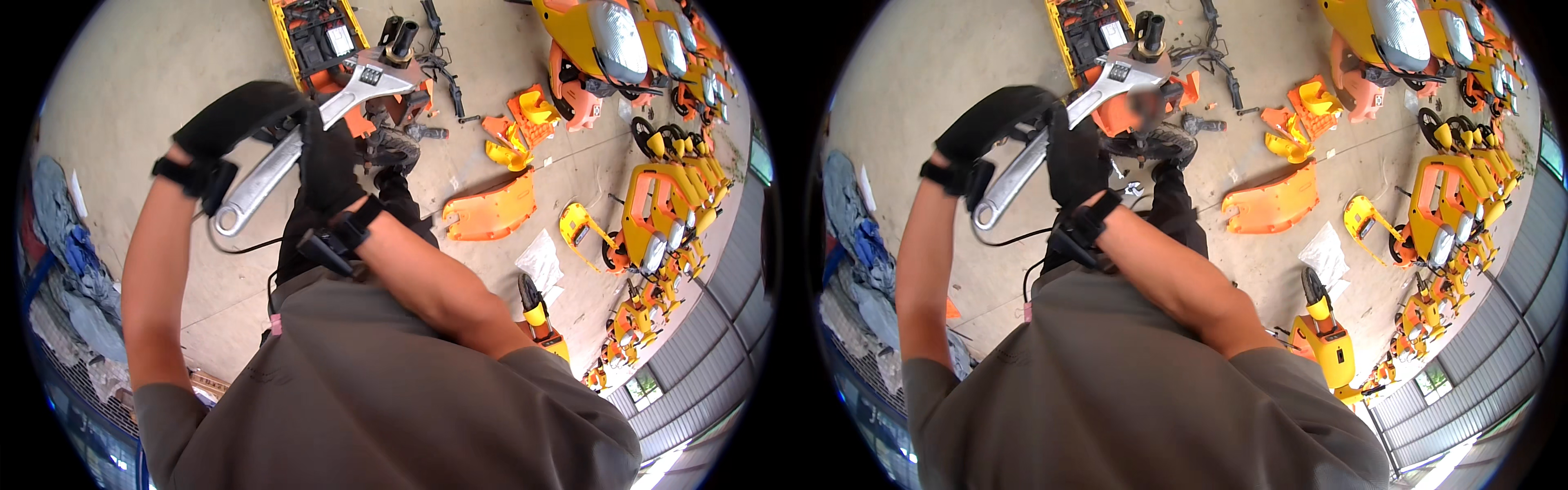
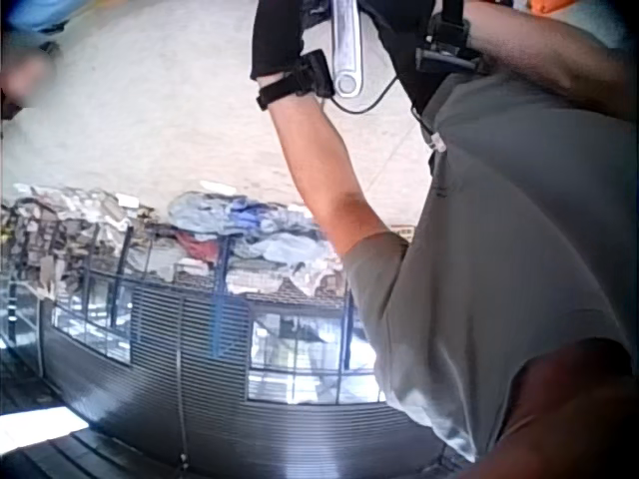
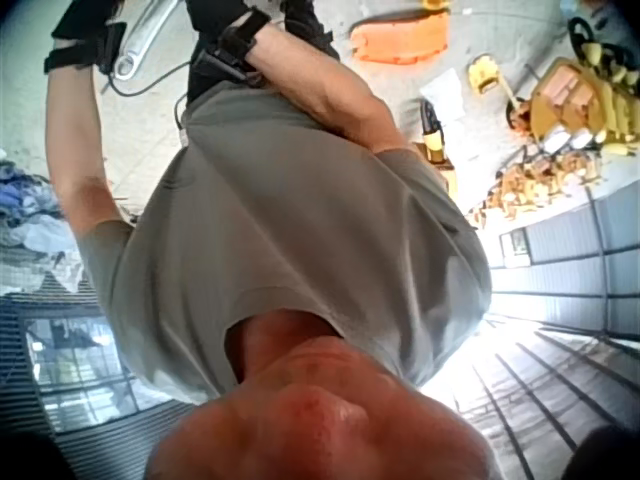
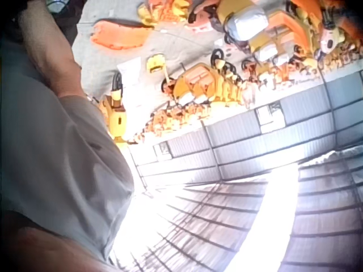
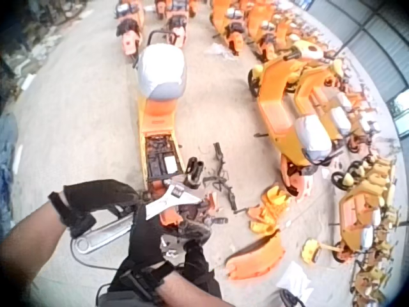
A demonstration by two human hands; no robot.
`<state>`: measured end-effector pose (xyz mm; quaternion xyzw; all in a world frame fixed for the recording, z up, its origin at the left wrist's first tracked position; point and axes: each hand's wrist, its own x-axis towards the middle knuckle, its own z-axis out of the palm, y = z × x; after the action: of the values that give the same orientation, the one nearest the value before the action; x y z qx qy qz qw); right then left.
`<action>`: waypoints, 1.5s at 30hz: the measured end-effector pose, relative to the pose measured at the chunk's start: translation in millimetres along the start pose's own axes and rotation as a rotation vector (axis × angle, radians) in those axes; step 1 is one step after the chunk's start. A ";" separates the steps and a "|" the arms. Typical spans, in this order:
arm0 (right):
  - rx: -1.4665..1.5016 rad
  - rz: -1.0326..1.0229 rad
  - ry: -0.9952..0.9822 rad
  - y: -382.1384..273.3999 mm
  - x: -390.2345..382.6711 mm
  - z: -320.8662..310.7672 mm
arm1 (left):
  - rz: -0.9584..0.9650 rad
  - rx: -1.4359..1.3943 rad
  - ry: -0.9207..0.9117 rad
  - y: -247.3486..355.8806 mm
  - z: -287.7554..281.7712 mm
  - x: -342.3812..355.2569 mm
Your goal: The person uses an adjustable wrench to loosen and remove parts from the steering column and front wheel assembly of a scooter, then handles and shows the removed metal components.
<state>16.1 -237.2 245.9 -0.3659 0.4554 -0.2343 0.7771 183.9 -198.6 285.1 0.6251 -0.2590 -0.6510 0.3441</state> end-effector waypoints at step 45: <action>-0.493 0.574 -0.184 -163.6 -55.3 -291.0 | 0.635 0.363 0.650 -39.1 92.3 196.8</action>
<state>-271.1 -403.8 311.1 -0.4189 0.5105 0.1430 0.7372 91.1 -334.5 137.7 0.7360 -0.4253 -0.2294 0.4741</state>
